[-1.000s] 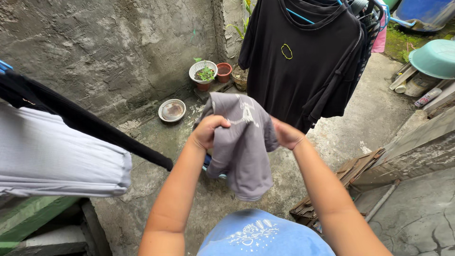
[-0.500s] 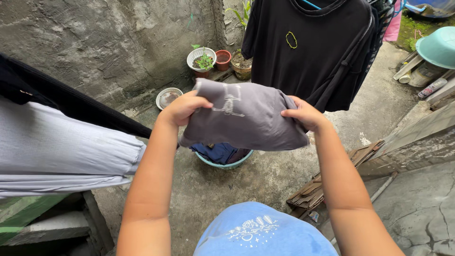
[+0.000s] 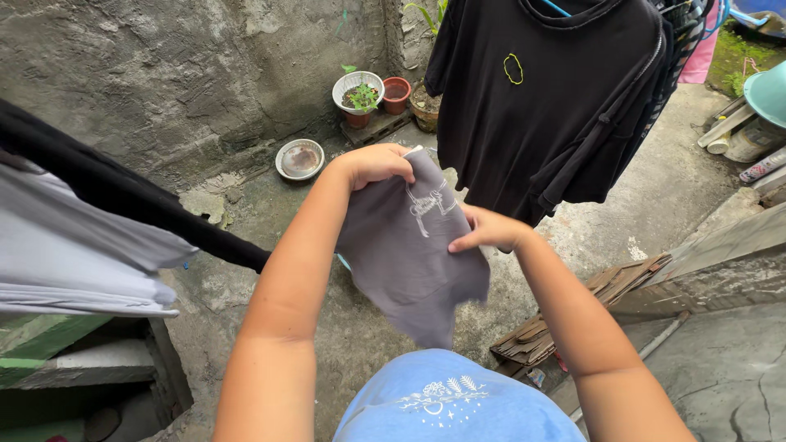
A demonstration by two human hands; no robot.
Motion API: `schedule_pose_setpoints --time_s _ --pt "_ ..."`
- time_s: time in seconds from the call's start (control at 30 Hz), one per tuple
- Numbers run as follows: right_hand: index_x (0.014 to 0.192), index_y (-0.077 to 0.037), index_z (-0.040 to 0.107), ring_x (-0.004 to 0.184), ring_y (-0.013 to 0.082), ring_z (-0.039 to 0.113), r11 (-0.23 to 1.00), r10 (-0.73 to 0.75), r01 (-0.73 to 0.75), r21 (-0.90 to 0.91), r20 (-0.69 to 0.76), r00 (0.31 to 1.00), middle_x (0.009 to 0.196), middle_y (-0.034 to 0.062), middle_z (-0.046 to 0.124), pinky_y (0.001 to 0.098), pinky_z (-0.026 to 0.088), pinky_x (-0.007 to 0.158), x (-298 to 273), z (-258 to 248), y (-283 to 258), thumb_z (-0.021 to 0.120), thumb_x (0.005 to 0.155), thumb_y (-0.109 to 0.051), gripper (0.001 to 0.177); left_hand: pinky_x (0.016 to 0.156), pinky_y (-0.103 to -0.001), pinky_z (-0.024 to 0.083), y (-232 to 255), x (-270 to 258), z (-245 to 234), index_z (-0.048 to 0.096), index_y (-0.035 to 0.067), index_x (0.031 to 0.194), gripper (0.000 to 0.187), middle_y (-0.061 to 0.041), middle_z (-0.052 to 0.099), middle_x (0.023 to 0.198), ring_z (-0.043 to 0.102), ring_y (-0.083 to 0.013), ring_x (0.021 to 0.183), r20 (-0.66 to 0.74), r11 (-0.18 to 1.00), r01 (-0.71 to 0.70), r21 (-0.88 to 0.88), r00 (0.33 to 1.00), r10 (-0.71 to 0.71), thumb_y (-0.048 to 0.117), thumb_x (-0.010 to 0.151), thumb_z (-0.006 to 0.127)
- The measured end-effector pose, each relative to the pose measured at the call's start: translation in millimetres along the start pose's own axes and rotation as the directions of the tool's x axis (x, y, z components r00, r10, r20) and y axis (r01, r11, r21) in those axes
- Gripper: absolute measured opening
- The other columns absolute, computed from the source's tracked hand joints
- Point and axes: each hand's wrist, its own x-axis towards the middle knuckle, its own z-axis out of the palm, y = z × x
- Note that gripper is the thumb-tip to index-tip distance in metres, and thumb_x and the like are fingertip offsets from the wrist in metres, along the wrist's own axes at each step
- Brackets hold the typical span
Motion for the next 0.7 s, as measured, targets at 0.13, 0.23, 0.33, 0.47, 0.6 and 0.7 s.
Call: schedule_pose_setpoints --time_s 0.13,0.23,0.33,0.47,0.6,0.7 --pt "0.150 -0.003 0.048 0.125 0.0245 0.061 0.866 0.195 -0.157 0.475 -0.030 0.980 0.140 0.0162 0.061 0.0380 0.050 0.108 3.2 24.5 58.1 0.071 0.083 -0.010 0.071 0.092 -0.031 0.054 -73.8 49.1 1.5 0.073 0.005 0.119 0.035 -0.011 0.078 0.112 0.070 -0.0204 0.104 -0.319 0.952 -0.087 0.294 0.930 0.184 0.017 0.086 0.070" --pt "0.150 -0.013 0.041 0.118 0.0221 0.061 0.754 0.331 -0.240 0.611 -0.038 0.943 0.131 0.0098 0.060 0.0396 0.051 0.105 10.2 31.8 102.3 0.065 0.078 -0.001 0.077 0.105 -0.036 0.047 -164.3 72.1 27.1 0.064 0.009 0.137 0.056 -0.016 0.065 0.138 0.061 -0.0309 0.126 -0.683 0.910 -0.040 0.413 0.647 0.339 0.020 0.082 0.068" --pt "0.148 -0.012 0.045 0.112 0.0237 0.062 0.626 0.390 -0.217 0.749 -0.061 0.919 0.126 0.0108 0.062 0.0407 0.053 0.101 15.2 47.8 149.5 0.061 0.076 0.003 0.075 0.119 -0.056 0.027 -253.5 66.3 101.8 0.021 0.015 0.162 0.118 -0.024 0.023 0.165 0.023 -0.0459 0.150 -0.705 0.947 0.290 0.135 0.700 -0.114 0.055 0.070 0.085" --pt "0.141 -0.008 0.044 0.111 0.0296 0.064 0.522 0.367 -0.073 0.850 -0.146 0.918 0.125 0.0163 0.061 0.0449 0.054 0.099 28.9 58.1 196.3 0.058 0.078 0.006 0.065 0.120 -0.055 0.035 -285.5 23.7 203.9 -0.003 0.014 0.163 0.144 -0.022 0.013 0.168 0.029 -0.0374 0.151 -0.329 0.710 0.343 -0.615 0.707 -0.626 0.066 0.062 0.087" --pt "0.138 -0.003 0.048 0.112 0.0305 0.066 0.408 0.347 0.022 0.913 -0.177 0.921 0.126 0.0173 0.062 0.0457 0.055 0.100 41.6 72.7 211.9 0.057 0.078 0.008 0.061 0.111 -0.066 0.045 -276.3 17.5 223.6 0.006 0.012 0.162 0.133 -0.021 0.035 0.163 0.056 -0.0375 0.139 -0.097 0.252 0.196 -0.948 0.574 -0.813 0.061 0.061 0.078" --pt "0.137 0.004 0.048 0.114 0.0328 0.066 0.310 0.326 0.085 0.947 -0.190 0.926 0.129 0.0212 0.061 0.0469 0.053 0.104 52.5 92.5 219.7 0.057 0.080 0.006 0.058 0.112 -0.061 0.037 -304.7 32.2 222.6 0.016 -0.002 0.160 0.137 -0.021 0.036 0.161 0.050 -0.0351 0.140 -0.233 0.261 0.006 -0.965 0.429 -0.872 0.068 0.066 0.085"
